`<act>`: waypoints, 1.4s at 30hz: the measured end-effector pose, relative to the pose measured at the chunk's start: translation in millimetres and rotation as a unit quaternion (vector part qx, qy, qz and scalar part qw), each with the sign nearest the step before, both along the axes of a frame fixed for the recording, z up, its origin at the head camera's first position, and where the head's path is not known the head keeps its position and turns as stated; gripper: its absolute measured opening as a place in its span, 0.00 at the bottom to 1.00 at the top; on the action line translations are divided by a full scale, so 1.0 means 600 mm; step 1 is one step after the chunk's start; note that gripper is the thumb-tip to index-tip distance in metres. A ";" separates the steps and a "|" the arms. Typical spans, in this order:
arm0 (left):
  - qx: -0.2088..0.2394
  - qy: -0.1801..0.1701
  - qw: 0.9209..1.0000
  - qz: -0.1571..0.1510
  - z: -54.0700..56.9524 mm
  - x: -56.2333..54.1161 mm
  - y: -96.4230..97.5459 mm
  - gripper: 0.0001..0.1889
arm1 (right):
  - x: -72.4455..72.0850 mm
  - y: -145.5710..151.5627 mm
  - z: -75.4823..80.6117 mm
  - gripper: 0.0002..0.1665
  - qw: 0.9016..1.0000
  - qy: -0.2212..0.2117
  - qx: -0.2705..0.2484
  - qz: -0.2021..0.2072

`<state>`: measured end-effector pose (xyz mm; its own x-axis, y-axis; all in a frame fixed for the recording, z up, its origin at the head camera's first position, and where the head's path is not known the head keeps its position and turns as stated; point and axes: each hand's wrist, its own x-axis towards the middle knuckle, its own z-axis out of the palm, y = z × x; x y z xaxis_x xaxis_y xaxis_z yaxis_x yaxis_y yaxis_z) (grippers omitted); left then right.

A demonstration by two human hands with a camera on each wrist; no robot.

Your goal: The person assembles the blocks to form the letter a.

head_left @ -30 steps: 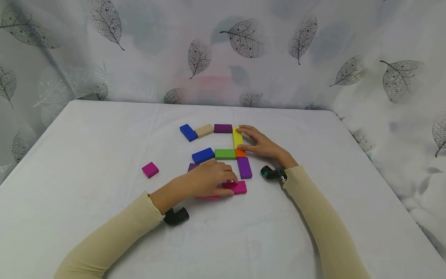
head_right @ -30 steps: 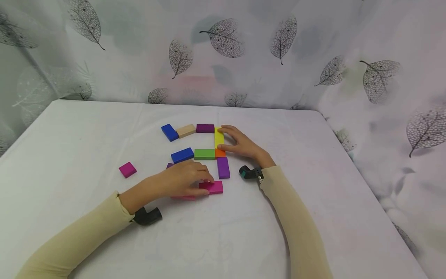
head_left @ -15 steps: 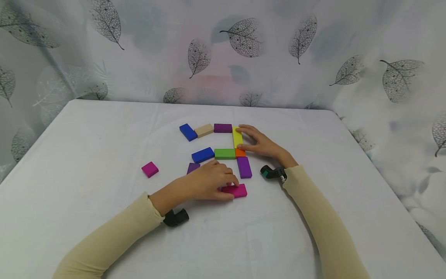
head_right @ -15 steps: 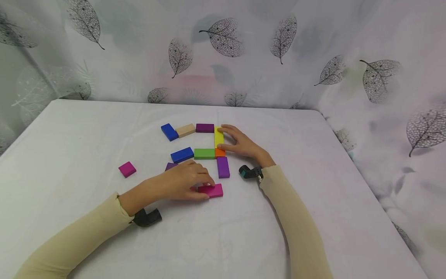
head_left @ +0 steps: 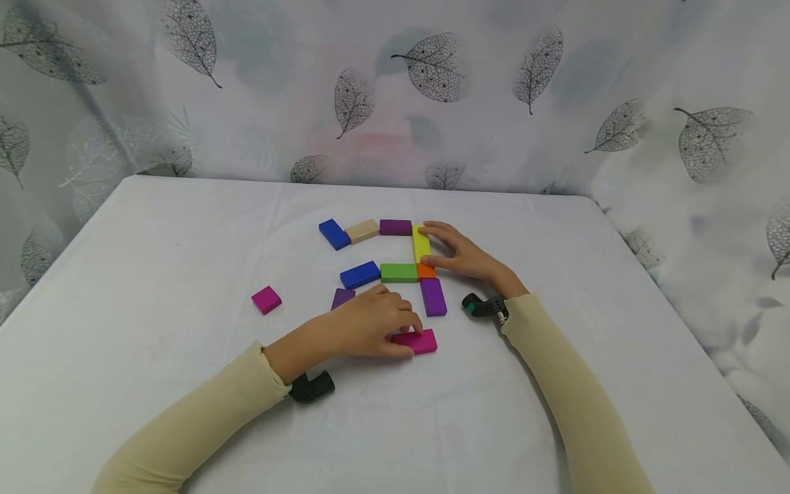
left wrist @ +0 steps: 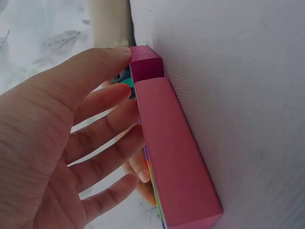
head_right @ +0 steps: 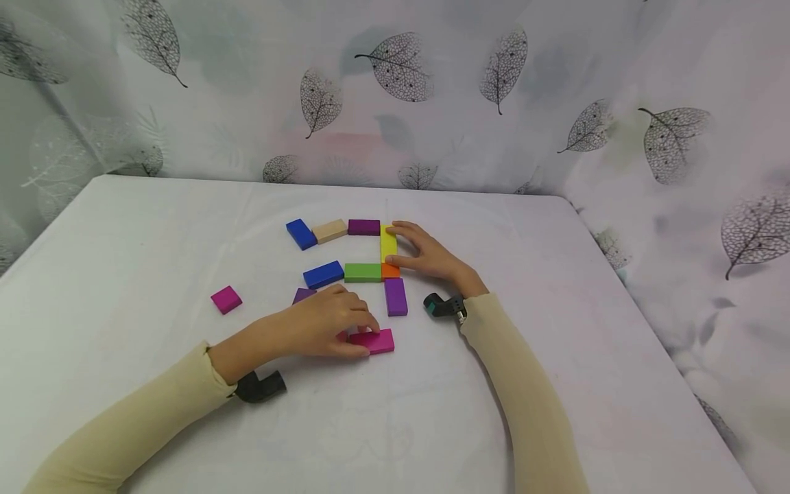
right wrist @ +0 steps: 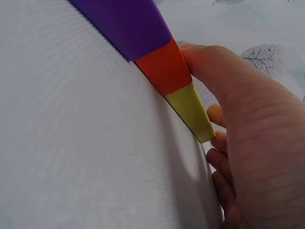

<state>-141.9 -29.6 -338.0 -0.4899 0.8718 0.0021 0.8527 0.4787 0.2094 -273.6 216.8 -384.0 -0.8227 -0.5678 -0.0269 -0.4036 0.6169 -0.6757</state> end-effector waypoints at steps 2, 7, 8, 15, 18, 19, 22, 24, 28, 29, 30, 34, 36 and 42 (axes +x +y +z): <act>0.000 0.001 1.000 0.001 0.000 0.000 0.000 0.16 | 0.001 0.000 0.000 0.40 1.000 -0.001 0.001 -0.001; 0.001 0.004 1.000 0.004 -0.001 0.000 0.000 0.17 | 0.001 0.001 0.000 0.40 1.000 0.001 0.000 0.001; 0.000 0.004 1.000 0.004 -0.001 0.000 0.000 0.17 | 0.001 0.001 0.000 0.40 1.000 0.001 -0.001 0.002; -0.006 0.003 1.000 0.007 -0.001 0.000 0.000 0.17 | -0.003 0.001 -0.004 0.40 1.000 0.004 -0.005 0.006; -0.008 0.004 1.000 0.007 -0.001 -0.001 0.000 0.17 | -0.002 0.000 -0.003 0.40 1.000 0.005 -0.005 0.006; -0.008 0.004 1.000 0.007 -0.001 -0.001 0.000 0.17 | -0.002 0.000 -0.003 0.40 1.000 0.005 -0.005 0.007; -0.010 0.003 1.000 0.006 0.000 0.000 0.000 0.17 | -0.002 -0.001 -0.002 0.40 1.000 0.005 -0.004 0.006; -0.012 0.003 1.000 0.008 0.000 -0.001 0.000 0.17 | -0.002 -0.001 -0.001 0.40 1.000 0.005 -0.002 0.005; -0.013 0.003 1.000 0.009 0.000 0.000 0.000 0.17 | 0.000 -0.001 -0.001 0.40 1.000 0.004 0.000 0.004; -0.012 0.002 1.000 0.008 0.000 0.000 0.000 0.17 | 0.000 -0.001 -0.001 0.40 1.000 0.004 -0.001 0.004; -0.011 0.003 1.000 0.007 0.000 0.001 0.000 0.16 | -0.001 0.000 -0.001 0.40 1.000 0.004 -0.001 0.003; -0.011 0.006 1.000 0.007 0.001 0.002 -0.001 0.16 | -0.001 0.000 -0.003 0.39 1.000 0.003 -0.003 0.003; -0.013 0.008 1.000 0.009 0.002 0.004 -0.001 0.16 | -0.001 0.000 -0.002 0.39 1.000 0.003 -0.003 0.003; -0.009 0.006 1.000 0.013 0.003 0.008 -0.001 0.16 | -0.001 0.002 -0.001 0.39 1.000 0.001 -0.007 0.004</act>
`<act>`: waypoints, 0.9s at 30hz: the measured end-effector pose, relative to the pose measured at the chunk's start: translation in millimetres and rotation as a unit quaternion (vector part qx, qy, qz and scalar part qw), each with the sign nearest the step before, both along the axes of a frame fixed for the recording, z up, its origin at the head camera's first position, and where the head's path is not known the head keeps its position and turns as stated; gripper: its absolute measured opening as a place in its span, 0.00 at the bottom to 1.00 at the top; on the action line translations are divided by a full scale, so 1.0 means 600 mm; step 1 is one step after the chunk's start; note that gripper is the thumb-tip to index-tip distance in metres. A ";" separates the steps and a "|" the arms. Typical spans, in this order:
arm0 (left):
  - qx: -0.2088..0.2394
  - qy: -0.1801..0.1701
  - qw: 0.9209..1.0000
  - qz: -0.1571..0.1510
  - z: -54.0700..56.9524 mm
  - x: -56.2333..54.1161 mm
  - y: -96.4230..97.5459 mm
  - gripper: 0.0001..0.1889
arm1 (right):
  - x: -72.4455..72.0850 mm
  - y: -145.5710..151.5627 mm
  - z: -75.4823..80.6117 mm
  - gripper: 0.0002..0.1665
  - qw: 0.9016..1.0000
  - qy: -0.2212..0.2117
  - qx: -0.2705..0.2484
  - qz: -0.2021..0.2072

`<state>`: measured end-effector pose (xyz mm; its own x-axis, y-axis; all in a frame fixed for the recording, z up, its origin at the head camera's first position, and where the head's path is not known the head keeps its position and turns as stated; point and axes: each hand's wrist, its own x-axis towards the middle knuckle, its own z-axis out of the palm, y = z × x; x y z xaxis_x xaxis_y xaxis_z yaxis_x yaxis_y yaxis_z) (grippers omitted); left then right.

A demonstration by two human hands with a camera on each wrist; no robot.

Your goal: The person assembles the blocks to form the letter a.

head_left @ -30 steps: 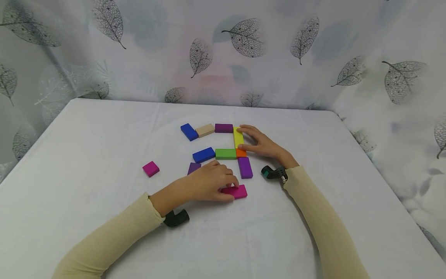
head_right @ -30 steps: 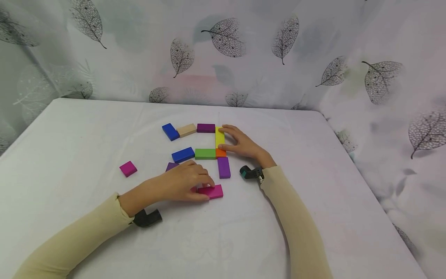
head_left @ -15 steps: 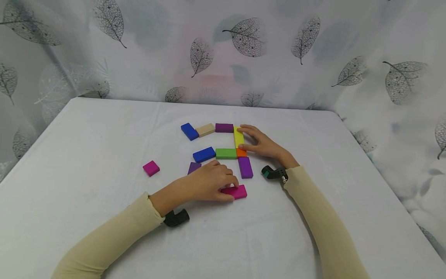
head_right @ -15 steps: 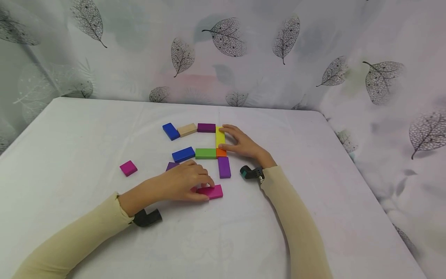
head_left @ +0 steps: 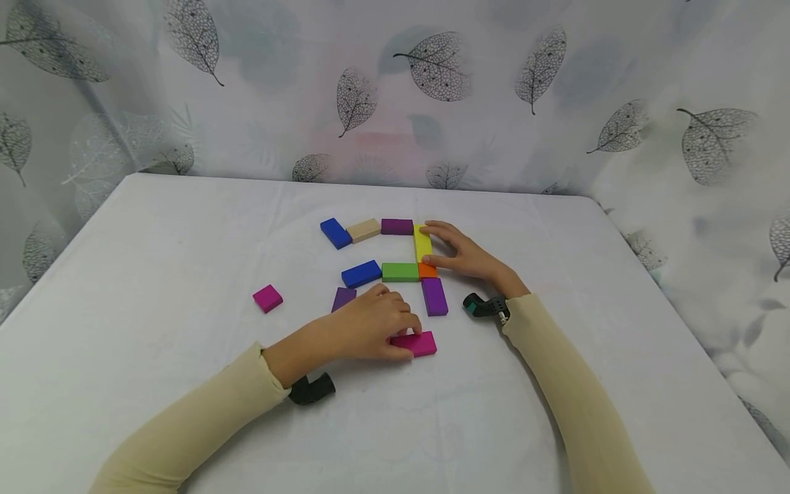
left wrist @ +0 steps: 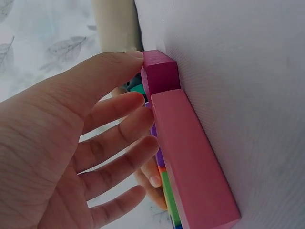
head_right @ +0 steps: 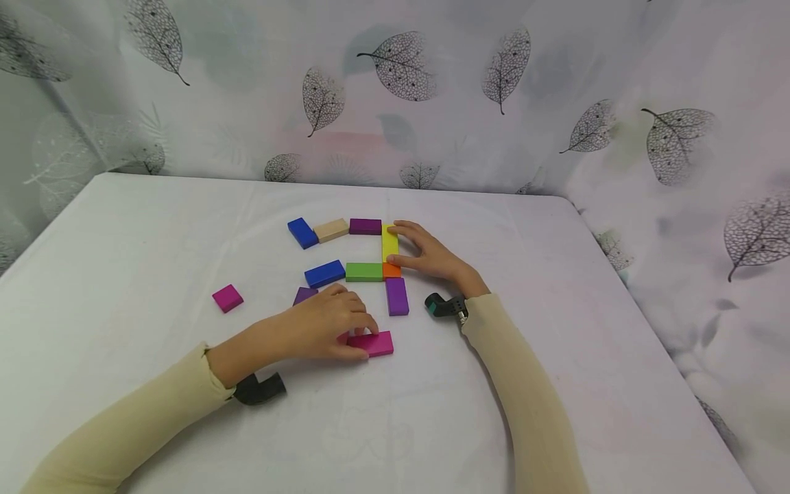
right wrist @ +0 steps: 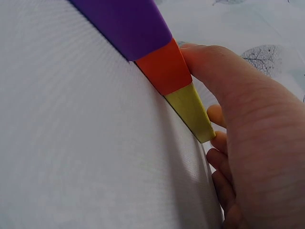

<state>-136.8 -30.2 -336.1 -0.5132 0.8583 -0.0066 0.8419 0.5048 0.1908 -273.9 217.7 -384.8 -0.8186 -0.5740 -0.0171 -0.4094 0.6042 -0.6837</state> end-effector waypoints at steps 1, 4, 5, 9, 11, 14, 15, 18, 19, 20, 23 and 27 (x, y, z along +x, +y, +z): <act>0.001 0.001 1.000 0.000 0.000 0.001 0.000 0.16 | 0.000 0.000 0.000 0.39 1.000 0.000 -0.002 0.000; 0.002 0.005 1.000 -0.002 0.001 0.001 0.000 0.16 | 0.001 0.001 0.000 0.39 1.000 -0.001 -0.009 0.001; 0.002 0.008 1.000 -0.003 0.001 0.001 0.001 0.16 | 0.001 0.002 0.000 0.39 1.000 -0.001 -0.010 0.000; 0.003 0.009 1.000 -0.006 0.001 0.001 0.000 0.16 | 0.000 0.003 -0.001 0.39 1.000 -0.003 -0.010 -0.001; 0.006 0.004 1.000 -0.003 0.000 0.000 -0.003 0.17 | -0.001 0.003 -0.002 0.39 1.000 -0.004 -0.007 -0.001; 0.019 -0.005 1.000 0.004 -0.001 0.001 -0.013 0.17 | -0.001 0.002 -0.003 0.39 1.000 -0.006 -0.003 -0.001; 0.024 -0.003 1.000 0.006 -0.001 0.001 -0.017 0.17 | -0.001 0.002 -0.004 0.39 1.000 -0.005 -0.001 -0.001; 0.043 0.001 0.999 0.010 0.000 0.003 -0.031 0.16 | -0.001 0.000 -0.003 0.40 1.000 -0.005 -0.001 -0.001; 0.048 0.004 0.999 0.012 0.000 0.004 -0.036 0.16 | 0.000 0.001 -0.003 0.40 1.000 -0.004 -0.001 -0.001; 0.053 0.008 0.998 0.013 0.000 0.004 -0.040 0.16 | -0.001 0.001 -0.003 0.40 1.000 -0.003 -0.001 -0.001; 0.066 0.019 0.997 0.016 0.002 0.007 -0.051 0.15 | -0.003 0.002 -0.004 0.40 1.000 -0.001 0.001 -0.001; 0.068 0.028 0.997 0.014 0.003 0.010 -0.063 0.16 | -0.005 0.004 -0.008 0.40 1.000 0.000 -0.001 -0.001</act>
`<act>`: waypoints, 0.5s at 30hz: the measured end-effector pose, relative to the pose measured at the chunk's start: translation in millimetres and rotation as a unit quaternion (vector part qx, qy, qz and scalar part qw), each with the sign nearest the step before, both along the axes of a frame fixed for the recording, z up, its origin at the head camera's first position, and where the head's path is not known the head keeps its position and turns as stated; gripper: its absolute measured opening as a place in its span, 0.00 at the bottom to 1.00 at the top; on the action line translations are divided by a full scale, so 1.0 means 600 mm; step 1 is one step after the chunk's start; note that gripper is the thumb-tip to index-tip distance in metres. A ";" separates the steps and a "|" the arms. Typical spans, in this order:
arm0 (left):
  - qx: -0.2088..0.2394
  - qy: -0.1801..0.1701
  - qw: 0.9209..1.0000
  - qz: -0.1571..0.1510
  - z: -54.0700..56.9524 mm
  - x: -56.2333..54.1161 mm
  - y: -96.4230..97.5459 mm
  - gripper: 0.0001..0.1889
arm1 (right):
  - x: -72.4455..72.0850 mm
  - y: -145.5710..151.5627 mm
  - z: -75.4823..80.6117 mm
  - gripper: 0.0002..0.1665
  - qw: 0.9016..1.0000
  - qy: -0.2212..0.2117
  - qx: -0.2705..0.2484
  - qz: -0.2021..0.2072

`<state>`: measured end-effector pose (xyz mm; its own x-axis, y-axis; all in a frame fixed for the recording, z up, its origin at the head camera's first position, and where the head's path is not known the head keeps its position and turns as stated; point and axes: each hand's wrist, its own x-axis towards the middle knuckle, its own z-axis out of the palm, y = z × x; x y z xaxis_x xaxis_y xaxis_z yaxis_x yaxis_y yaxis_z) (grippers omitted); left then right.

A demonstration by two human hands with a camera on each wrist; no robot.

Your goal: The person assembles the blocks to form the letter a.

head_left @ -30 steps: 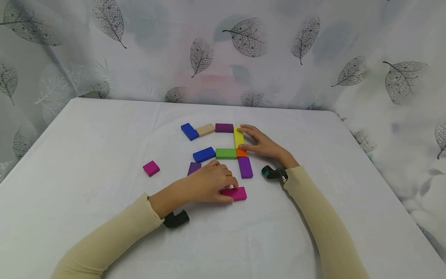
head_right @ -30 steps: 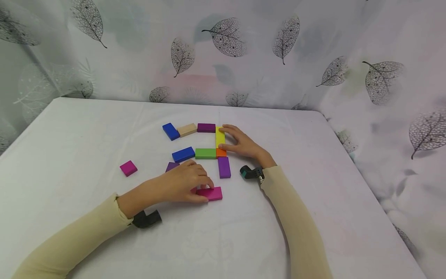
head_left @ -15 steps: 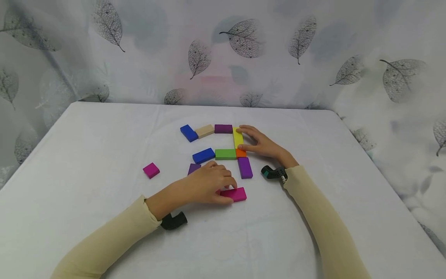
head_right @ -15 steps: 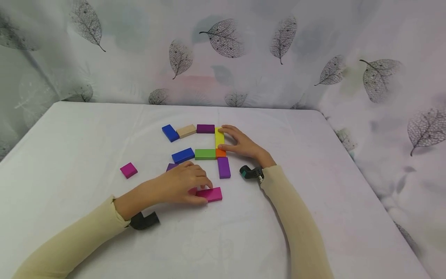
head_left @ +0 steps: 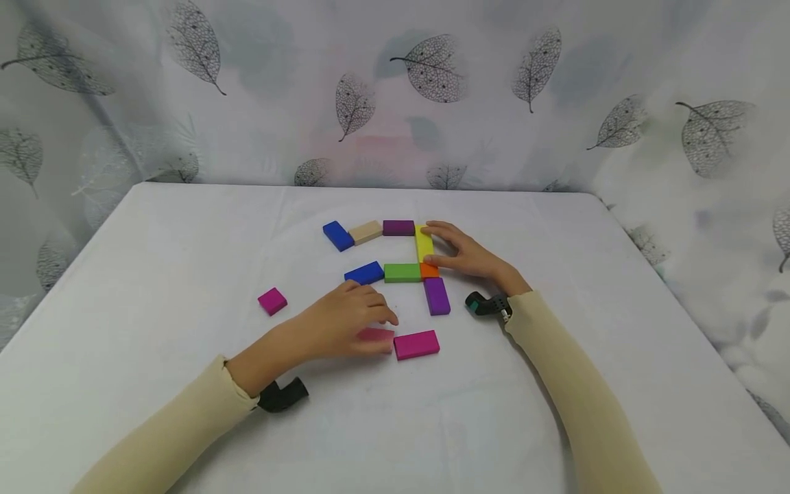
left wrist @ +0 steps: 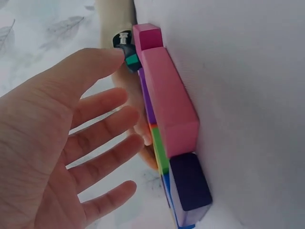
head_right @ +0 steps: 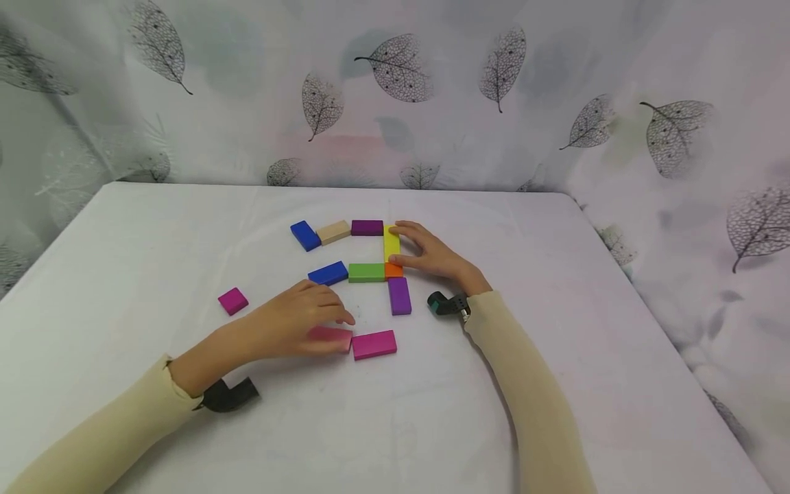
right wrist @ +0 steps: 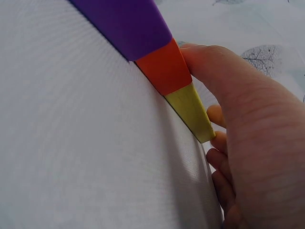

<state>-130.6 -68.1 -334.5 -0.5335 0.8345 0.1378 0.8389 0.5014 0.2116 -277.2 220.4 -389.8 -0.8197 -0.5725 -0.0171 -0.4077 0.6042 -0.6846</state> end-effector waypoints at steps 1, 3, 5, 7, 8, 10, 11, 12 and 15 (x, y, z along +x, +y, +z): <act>-0.003 0.000 1.000 0.000 0.000 0.001 -0.003 0.16 | 0.000 0.000 -0.001 0.40 1.000 -0.001 0.000 0.000; -0.011 -0.003 1.000 0.001 -0.003 0.001 -0.007 0.17 | 0.000 0.001 -0.002 0.40 1.000 -0.003 0.001 -0.002; -0.022 -0.007 1.000 0.004 -0.006 0.002 -0.011 0.18 | 0.000 0.000 -0.002 0.40 1.000 -0.005 0.002 -0.002; -0.030 -0.008 0.999 0.008 -0.009 0.002 -0.014 0.18 | 0.000 0.000 -0.003 0.40 1.000 -0.006 0.004 -0.002; -0.031 -0.008 0.999 0.009 -0.010 0.003 -0.016 0.18 | 0.000 0.000 -0.003 0.40 1.000 -0.006 0.005 -0.002; -0.035 -0.004 0.999 0.009 -0.012 0.003 -0.019 0.17 | 0.000 0.000 -0.003 0.40 1.000 -0.005 0.005 -0.002; -0.036 -0.002 0.999 0.009 -0.013 0.003 -0.020 0.17 | 0.000 0.000 -0.002 0.40 1.000 -0.005 0.005 -0.002; -0.035 -0.001 0.999 0.009 -0.014 0.004 -0.021 0.17 | 0.000 0.000 -0.001 0.40 1.000 -0.006 0.004 -0.003; -0.033 -0.002 0.999 0.010 -0.014 0.005 -0.023 0.17 | 0.001 -0.001 0.001 0.40 1.000 -0.009 0.002 -0.003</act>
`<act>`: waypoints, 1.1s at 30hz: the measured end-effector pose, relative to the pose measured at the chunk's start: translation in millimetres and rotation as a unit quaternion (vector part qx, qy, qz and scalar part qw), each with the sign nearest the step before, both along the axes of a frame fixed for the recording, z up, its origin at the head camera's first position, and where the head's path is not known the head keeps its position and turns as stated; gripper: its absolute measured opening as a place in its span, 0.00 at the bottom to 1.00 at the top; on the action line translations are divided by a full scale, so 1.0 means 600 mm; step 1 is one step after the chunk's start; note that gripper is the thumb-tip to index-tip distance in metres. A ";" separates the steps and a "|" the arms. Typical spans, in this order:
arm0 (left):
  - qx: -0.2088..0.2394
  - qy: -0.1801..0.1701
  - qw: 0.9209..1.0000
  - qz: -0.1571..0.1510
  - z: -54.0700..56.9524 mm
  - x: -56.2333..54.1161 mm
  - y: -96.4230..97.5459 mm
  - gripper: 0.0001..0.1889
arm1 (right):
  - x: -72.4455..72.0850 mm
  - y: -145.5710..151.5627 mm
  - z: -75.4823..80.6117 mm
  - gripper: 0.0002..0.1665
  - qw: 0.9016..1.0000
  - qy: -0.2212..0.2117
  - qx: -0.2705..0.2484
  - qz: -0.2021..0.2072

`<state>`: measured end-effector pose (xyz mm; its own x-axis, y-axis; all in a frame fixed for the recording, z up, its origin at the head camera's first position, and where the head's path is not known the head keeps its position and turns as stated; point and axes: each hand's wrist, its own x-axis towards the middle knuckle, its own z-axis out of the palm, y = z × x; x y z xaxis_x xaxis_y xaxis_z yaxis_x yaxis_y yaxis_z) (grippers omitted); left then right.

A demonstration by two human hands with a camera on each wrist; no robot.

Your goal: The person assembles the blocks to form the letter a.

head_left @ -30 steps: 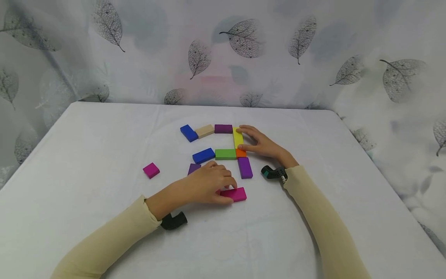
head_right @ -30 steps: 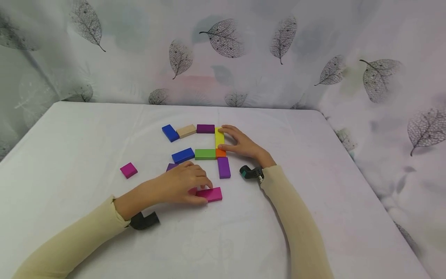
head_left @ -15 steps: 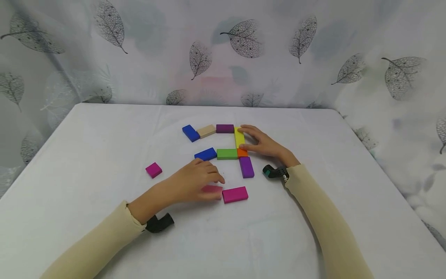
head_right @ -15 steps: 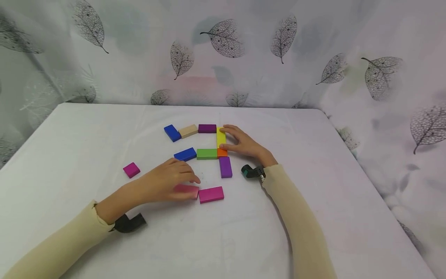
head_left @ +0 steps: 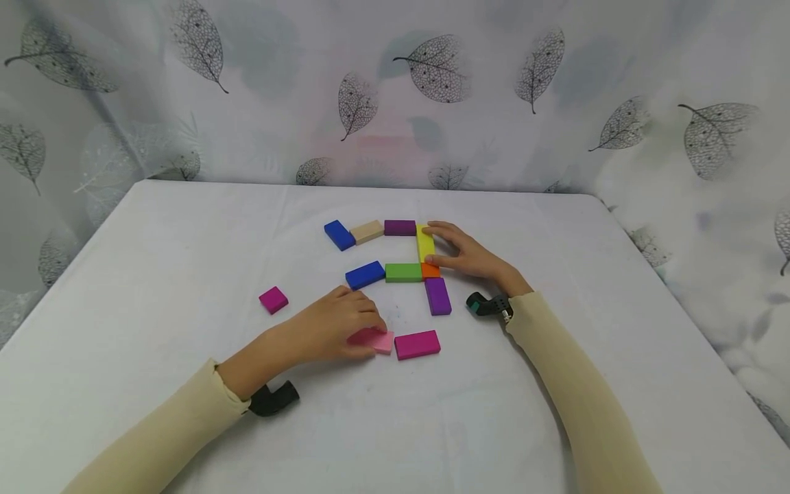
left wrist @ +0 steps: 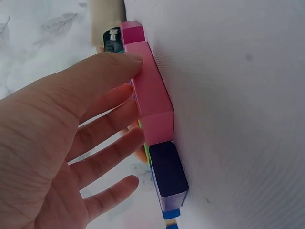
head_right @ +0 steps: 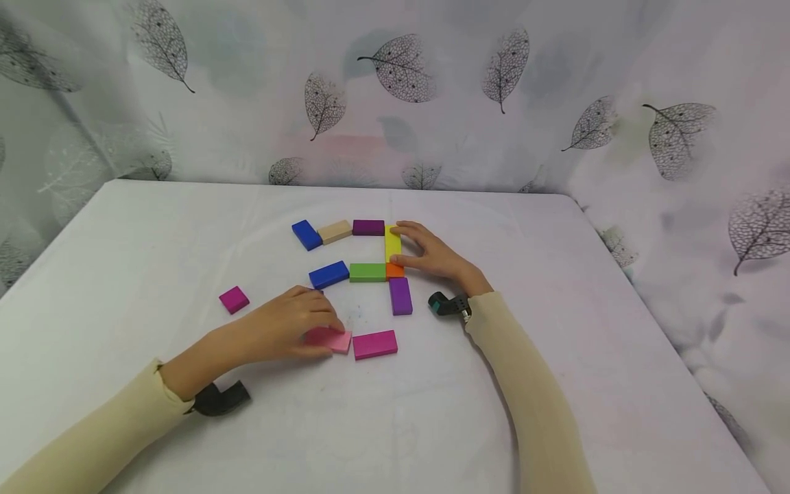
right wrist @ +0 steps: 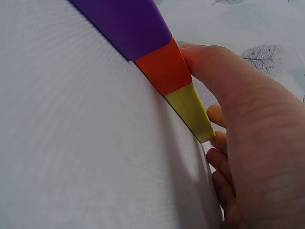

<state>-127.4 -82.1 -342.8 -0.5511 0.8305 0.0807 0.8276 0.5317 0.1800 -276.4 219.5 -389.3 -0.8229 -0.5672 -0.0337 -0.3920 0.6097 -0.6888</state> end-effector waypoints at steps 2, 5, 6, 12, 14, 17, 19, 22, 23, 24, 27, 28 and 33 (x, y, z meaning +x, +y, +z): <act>0.004 -0.003 1.000 0.000 0.000 0.001 -0.001 0.17 | 0.001 0.000 0.001 0.40 1.000 -0.001 0.001 -0.001; 0.008 -0.008 1.000 -0.006 0.000 0.002 -0.002 0.16 | 0.001 -0.001 0.002 0.40 1.000 0.000 0.003 -0.003; 0.009 -0.012 1.000 -0.007 0.000 0.002 -0.003 0.16 | 0.001 -0.001 0.003 0.40 1.000 0.001 0.004 -0.003; 0.018 -0.018 1.000 -0.016 -0.003 0.004 -0.005 0.16 | 0.003 -0.002 0.005 0.40 1.000 0.003 0.003 0.000; 0.021 -0.017 0.999 -0.018 -0.003 0.005 -0.006 0.16 | 0.003 -0.002 0.005 0.40 1.000 0.004 0.003 0.000; 0.025 -0.017 0.999 -0.014 -0.002 0.007 -0.009 0.16 | 0.002 -0.002 0.004 0.40 1.000 0.005 0.005 0.002; 0.031 -0.011 0.999 -0.011 -0.002 0.007 -0.015 0.15 | 0.002 -0.002 0.004 0.40 1.000 0.006 0.006 0.004; 0.046 0.005 0.999 -0.007 -0.001 0.008 -0.025 0.13 | 0.003 -0.001 0.008 0.40 1.000 0.006 0.007 0.004; 0.052 0.012 0.999 -0.006 -0.001 0.008 -0.029 0.12 | 0.003 -0.001 0.009 0.40 1.000 0.007 0.007 0.004; 0.057 0.018 0.998 -0.005 -0.001 0.008 -0.033 0.11 | 0.003 -0.001 0.010 0.40 1.000 0.007 0.007 0.003; 0.075 0.030 0.997 0.000 -0.002 0.009 -0.047 0.09 | 0.003 0.000 0.011 0.40 1.000 0.006 0.003 0.002; 0.080 0.034 0.996 0.003 -0.003 0.009 -0.052 0.09 | 0.003 0.000 0.010 0.40 1.000 0.004 0.002 0.002; 0.104 0.034 0.994 0.027 -0.005 0.010 -0.083 0.09 | 0.003 0.001 0.007 0.40 1.000 0.004 0.002 0.007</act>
<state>-121.5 -131.9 -345.9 -0.5819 0.7612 0.2864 0.8128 0.5328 0.2355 -274.7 220.2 -385.0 -0.8152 -0.5784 -0.0302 -0.4058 0.6075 -0.6828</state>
